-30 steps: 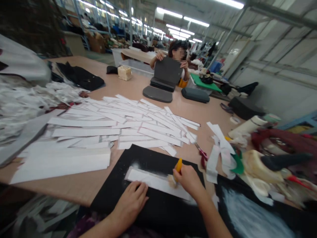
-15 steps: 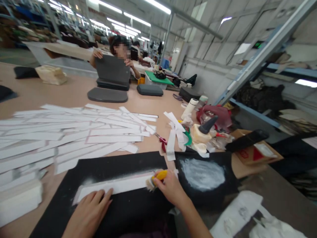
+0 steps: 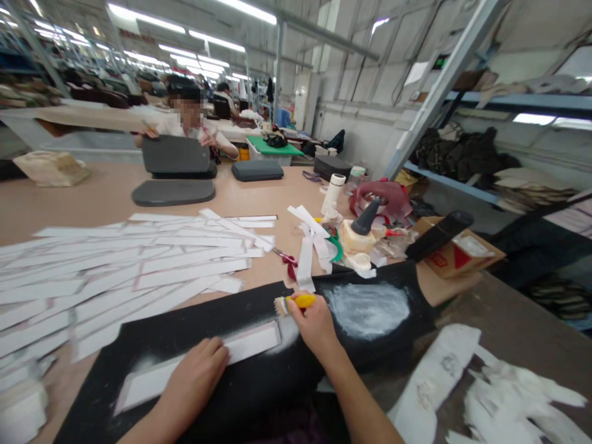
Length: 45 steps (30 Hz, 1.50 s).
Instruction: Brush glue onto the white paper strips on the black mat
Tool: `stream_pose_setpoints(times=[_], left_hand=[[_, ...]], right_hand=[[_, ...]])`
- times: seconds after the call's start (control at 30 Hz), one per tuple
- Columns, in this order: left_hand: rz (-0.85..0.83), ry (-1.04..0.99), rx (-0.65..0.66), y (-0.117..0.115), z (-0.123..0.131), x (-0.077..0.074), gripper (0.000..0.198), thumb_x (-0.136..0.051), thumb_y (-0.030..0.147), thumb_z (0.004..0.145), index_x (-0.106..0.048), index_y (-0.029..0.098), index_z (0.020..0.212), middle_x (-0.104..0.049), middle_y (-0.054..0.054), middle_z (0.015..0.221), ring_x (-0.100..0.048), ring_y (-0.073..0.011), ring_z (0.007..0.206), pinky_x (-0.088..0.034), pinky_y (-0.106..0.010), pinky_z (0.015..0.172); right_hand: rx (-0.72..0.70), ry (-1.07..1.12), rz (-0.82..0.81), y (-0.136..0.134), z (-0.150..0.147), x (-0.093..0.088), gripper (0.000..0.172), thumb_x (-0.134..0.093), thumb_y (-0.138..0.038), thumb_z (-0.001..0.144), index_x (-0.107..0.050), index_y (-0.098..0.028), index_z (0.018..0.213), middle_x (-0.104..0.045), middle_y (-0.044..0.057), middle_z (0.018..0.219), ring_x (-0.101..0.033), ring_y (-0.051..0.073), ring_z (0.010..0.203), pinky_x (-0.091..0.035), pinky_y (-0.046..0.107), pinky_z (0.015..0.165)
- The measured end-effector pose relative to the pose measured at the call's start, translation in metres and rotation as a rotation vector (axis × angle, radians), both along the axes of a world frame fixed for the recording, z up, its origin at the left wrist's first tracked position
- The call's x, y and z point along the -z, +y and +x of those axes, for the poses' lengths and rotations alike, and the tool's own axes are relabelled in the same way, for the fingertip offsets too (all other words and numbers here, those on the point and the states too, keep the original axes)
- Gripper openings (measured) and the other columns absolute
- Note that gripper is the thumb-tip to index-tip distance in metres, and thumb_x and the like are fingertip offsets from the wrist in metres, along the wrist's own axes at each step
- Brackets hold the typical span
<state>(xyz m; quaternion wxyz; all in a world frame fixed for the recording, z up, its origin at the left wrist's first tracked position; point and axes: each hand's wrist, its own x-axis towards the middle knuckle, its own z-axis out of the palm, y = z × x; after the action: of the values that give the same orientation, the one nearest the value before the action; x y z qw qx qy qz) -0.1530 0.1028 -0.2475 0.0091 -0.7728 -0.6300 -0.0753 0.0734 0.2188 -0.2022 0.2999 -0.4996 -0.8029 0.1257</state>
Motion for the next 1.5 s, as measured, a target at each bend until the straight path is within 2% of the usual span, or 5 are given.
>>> stream_pose_setpoints(times=[0.33,0.77,1.0,1.3,1.5], left_hand=[[-0.148,-0.078,0.066,0.061,0.086,-0.009,0.022,-0.039,0.005,0.083,-0.060,0.013,0.084,-0.059,-0.009,0.087,-0.054,-0.0223,0.084,-0.042,-0.033,0.071],[-0.198,-0.372,-0.082,0.061,0.065,0.000,0.017,-0.045,0.017,0.083,-0.061,0.018,0.078,-0.059,-0.003,0.079,-0.056,-0.0149,0.077,-0.038,-0.024,0.068],[-0.235,-0.834,-0.220,0.062,0.055,0.009,0.011,-0.051,0.018,0.074,-0.061,0.018,0.070,-0.060,-0.001,0.072,-0.054,-0.0136,0.070,-0.037,-0.024,0.067],[-0.356,-1.709,-0.598,0.046,-0.028,-0.013,0.010,-0.053,0.018,0.076,-0.058,0.012,0.081,-0.066,-0.008,0.080,-0.063,-0.0145,0.071,-0.052,-0.028,0.071],[-0.067,-2.154,-0.949,-0.002,-0.132,-0.045,0.017,-0.046,0.003,0.077,-0.058,0.013,0.085,-0.063,-0.002,0.069,-0.063,-0.0105,0.061,-0.056,-0.021,0.060]], right_hand=[[0.095,0.183,-0.017,-0.027,0.016,0.017,0.020,-0.045,-0.033,0.087,-0.061,-0.020,0.087,-0.066,0.005,0.086,-0.059,0.021,0.084,-0.043,0.035,0.080],[-0.068,0.411,-0.066,-0.033,0.003,0.039,0.026,-0.041,-0.025,0.090,-0.055,-0.021,0.110,-0.065,0.001,0.073,-0.060,0.016,0.068,-0.048,0.030,0.070],[-0.055,0.048,0.117,-0.039,-0.017,0.069,0.024,-0.039,-0.012,0.086,-0.059,-0.018,0.096,-0.065,0.004,0.074,-0.057,0.018,0.068,-0.043,0.029,0.063],[-0.039,-0.256,0.297,-0.049,-0.026,0.077,0.021,-0.052,-0.029,0.086,-0.058,-0.015,0.101,-0.059,0.006,0.074,-0.053,0.022,0.071,-0.038,0.034,0.069],[-0.063,-0.356,0.440,-0.047,-0.029,0.084,0.030,-0.041,-0.033,0.092,-0.058,-0.012,0.105,-0.057,0.007,0.073,-0.052,0.022,0.071,-0.037,0.036,0.070]])
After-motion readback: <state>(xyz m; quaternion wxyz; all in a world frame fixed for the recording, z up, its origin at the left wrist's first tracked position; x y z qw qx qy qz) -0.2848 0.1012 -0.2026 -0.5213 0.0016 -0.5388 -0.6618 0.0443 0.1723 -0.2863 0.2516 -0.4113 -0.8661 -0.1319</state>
